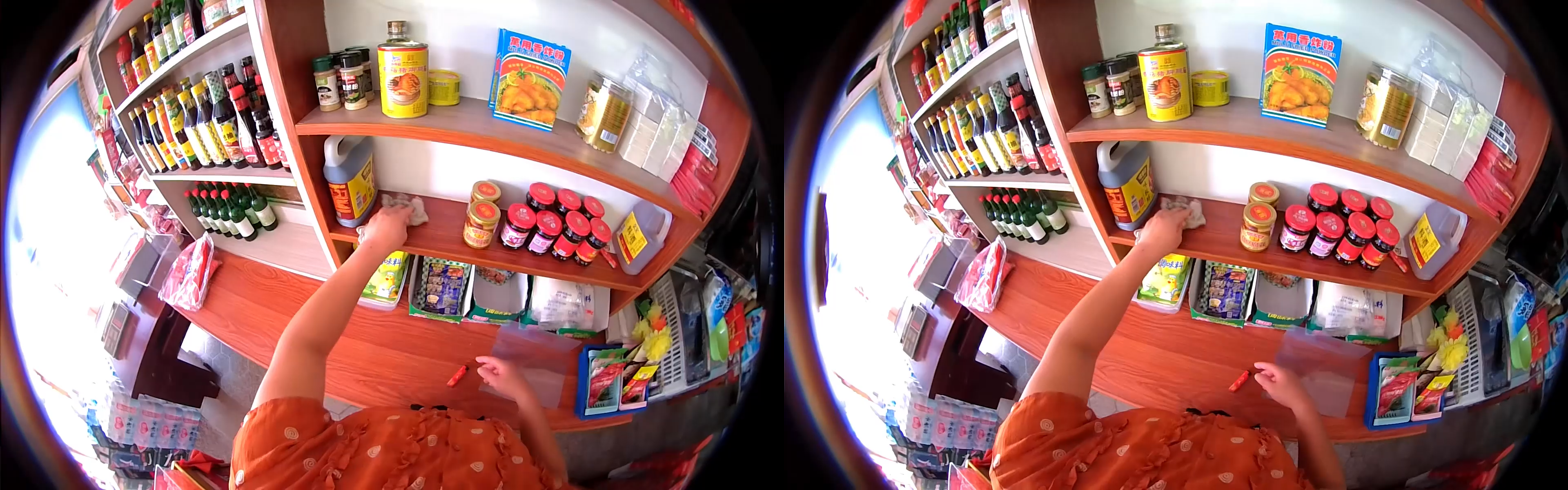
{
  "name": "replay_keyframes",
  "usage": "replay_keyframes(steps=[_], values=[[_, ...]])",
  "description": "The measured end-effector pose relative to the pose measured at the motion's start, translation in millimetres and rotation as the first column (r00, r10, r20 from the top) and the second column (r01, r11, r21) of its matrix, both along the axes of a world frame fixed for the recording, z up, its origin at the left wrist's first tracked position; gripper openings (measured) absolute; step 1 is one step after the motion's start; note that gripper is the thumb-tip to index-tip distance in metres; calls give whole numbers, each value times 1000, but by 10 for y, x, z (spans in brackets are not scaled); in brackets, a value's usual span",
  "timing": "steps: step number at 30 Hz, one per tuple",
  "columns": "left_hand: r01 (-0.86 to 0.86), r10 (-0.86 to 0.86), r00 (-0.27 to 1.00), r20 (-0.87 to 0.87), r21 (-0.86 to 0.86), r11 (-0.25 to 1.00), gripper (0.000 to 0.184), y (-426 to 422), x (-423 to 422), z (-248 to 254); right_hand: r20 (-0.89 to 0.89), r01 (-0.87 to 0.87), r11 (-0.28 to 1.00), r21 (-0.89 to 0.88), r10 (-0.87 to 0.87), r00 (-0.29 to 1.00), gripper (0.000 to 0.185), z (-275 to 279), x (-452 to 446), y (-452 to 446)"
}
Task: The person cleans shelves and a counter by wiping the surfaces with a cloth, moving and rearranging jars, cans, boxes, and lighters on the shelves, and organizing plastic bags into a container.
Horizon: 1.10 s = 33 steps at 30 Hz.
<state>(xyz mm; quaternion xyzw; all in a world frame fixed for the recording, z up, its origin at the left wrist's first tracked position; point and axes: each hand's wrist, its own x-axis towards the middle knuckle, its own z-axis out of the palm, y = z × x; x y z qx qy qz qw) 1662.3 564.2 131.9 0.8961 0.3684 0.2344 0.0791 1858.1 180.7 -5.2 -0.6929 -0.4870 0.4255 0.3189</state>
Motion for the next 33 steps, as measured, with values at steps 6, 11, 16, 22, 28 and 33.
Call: replay_keyframes(steps=[6,11,16,22,28,33], values=[[-240,244,970,-21,121,963,33,385,382,-206,45,24,993,113,-30,999,39,541,185,-138],[-217,214,976,33,162,963,32,353,336,-246,323,-62,779,624,-185,928,33,2267,137,468],[-179,174,984,42,159,971,32,267,281,-204,304,-185,253,950,-604,737,31,3617,290,1380],[-196,176,979,107,220,956,25,272,294,-250,559,-608,149,780,-604,568,32,4236,-474,2195],[-191,153,971,182,212,959,21,222,275,-255,639,-342,545,766,-584,500,72,4425,-869,3017],[-185,143,968,207,202,962,19,189,265,-227,647,-171,718,675,-464,606,82,4481,-754,3230]])
